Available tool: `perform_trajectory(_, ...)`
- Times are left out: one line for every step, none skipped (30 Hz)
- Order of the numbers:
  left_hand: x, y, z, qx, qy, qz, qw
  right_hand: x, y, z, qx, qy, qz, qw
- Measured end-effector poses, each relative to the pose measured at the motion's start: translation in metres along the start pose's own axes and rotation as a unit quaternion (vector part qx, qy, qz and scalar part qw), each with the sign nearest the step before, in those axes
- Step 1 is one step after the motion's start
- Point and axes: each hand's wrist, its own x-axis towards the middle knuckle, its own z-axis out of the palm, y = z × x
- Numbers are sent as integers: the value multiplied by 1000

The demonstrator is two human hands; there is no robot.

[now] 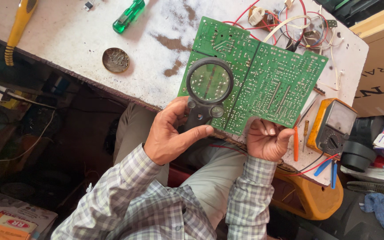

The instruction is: The person tests a green circuit board using a multimeter and a magnifying glass. They probe various points on the board with multimeter leads, flip the board over, and inspect solder joints and traces through the magnifier. The person also uses a small tool to scrape or clean a spot on the board.

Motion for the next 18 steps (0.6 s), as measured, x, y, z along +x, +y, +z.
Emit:
perform_trajectory(0, 0, 0, -5, 1, 0, 1000, 0, 0, 0, 1, 0, 1, 1000)
perform_trajectory(0, -1, 0, -2, 1, 0, 1000, 0, 0, 0, 2, 0, 1, 1000)
perform_trajectory(-1, -1, -1, 1, 1, 0, 1000, 0, 0, 0, 3, 1, 1, 1000)
perform_trajectory(-1, -1, -1, 5, 2, 0, 1000, 0, 0, 0, 4, 2, 1, 1000)
perform_trajectory(-1, -2, -1, 5, 2, 0, 1000, 0, 0, 0, 5, 3, 1, 1000)
perform_trajectory(-1, -2, -1, 5, 3, 0, 1000, 0, 0, 0, 6, 5, 1, 1000)
perform_trajectory(-2, -3, -2, 5, 3, 0, 1000, 0, 1, -1, 6, 7, 1, 1000)
perform_trajectory(-2, -3, -2, 14, 5, 0, 1000, 0, 1, -1, 7, 10, 1, 1000)
perform_trajectory(-2, -3, -2, 23, 7, 1, 1000, 0, 1, -1, 7, 7, 2, 1000)
perform_trajectory(-2, -3, -2, 32, 9, 2, 999, 0, 1, -1, 7, 5, 3, 1000)
perform_trajectory(-2, -3, -3, 22, 7, 3, 1000, 0, 0, -1, 7, 2, 4, 1000)
perform_trajectory(-2, -3, -2, 13, 5, 3, 1000, 0, 0, -2, 5, 3, 4, 1000)
perform_trajectory(-1, -3, -2, 3, 3, 4, 1000, 0, 0, -2, 4, 4, 3, 1000)
perform_trajectory(-1, -2, -2, -8, 1, -1, 1000, 0, 0, -3, 2, 5, 3, 1000)
perform_trajectory(0, -2, -1, -19, -1, -6, 1000, 1, -1, -3, 4, 5, 3, 1000)
perform_trajectory(0, -2, -1, -30, -2, -11, 999, 0, -1, -4, 7, 6, 3, 1000)
perform_trajectory(0, -1, 0, -8, 1, -11, 1000, 1, -2, -4, 9, 6, 3, 1000)
perform_trajectory(1, -1, 0, 13, 5, -11, 1000, 1, -2, -4, 8, 7, 3, 1000)
